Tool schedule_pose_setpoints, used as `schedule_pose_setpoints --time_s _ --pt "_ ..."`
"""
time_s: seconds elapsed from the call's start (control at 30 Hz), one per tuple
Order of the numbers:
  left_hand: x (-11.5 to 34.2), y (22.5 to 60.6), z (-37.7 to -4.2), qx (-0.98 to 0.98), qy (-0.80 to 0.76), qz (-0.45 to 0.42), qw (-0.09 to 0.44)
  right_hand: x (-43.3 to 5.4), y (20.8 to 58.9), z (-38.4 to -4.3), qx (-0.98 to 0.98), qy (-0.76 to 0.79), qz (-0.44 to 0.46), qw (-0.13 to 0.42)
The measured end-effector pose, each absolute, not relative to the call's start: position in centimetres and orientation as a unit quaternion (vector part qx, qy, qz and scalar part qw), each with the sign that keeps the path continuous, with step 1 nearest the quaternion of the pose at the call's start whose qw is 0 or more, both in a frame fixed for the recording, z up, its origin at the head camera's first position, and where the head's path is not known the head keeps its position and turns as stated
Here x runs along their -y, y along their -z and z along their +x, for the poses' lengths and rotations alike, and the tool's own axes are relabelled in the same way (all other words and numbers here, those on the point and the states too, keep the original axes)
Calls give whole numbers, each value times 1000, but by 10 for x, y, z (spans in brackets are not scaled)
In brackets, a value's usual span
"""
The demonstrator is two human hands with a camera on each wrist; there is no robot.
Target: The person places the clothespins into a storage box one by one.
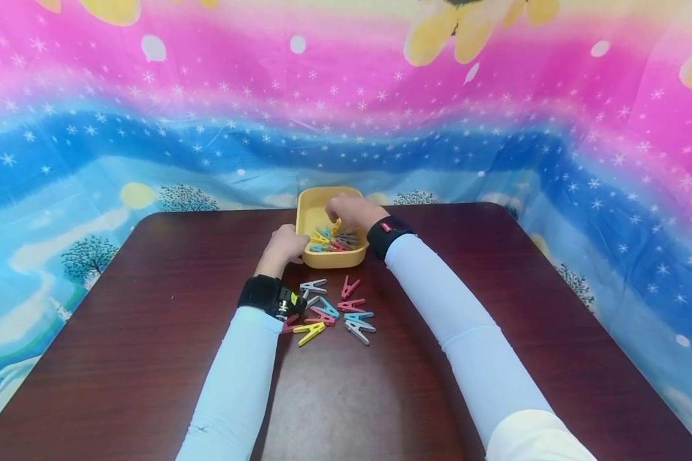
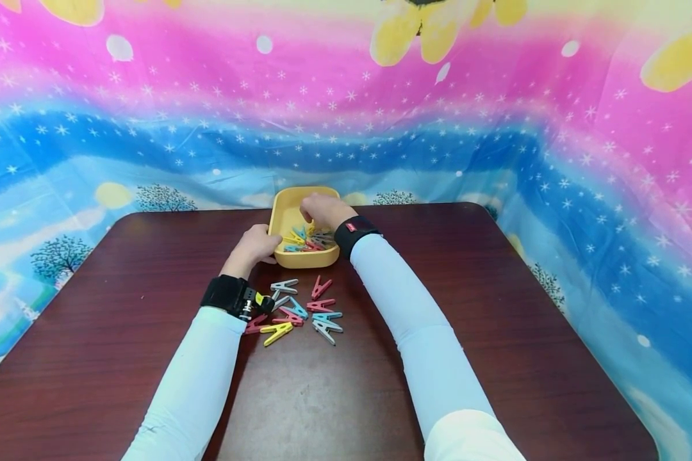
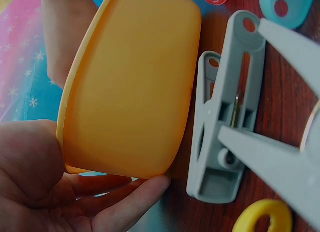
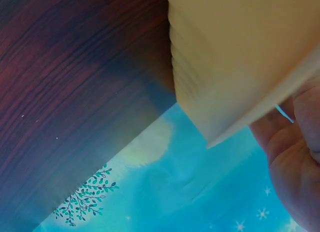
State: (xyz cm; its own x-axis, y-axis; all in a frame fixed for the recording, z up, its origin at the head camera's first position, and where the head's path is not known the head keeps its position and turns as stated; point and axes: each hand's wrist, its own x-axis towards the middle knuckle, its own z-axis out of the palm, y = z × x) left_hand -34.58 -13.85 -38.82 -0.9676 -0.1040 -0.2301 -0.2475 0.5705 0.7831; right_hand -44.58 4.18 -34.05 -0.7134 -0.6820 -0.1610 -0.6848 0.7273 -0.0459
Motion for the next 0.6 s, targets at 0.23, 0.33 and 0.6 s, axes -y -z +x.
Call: schedule_pose_setpoints --time_s 0.23,0.33,0.6 --pt "137 386 -344 -881 -456 -100 82 -56 327 -438 -928 17 -366 69" --pt "138 387 -345 -880 -457 -100 81 -65 320 -428 -929 27 -365 58" --pt "138 388 -346 -879 -458 -101 81 -87 305 -383 -924 68 -375 18"
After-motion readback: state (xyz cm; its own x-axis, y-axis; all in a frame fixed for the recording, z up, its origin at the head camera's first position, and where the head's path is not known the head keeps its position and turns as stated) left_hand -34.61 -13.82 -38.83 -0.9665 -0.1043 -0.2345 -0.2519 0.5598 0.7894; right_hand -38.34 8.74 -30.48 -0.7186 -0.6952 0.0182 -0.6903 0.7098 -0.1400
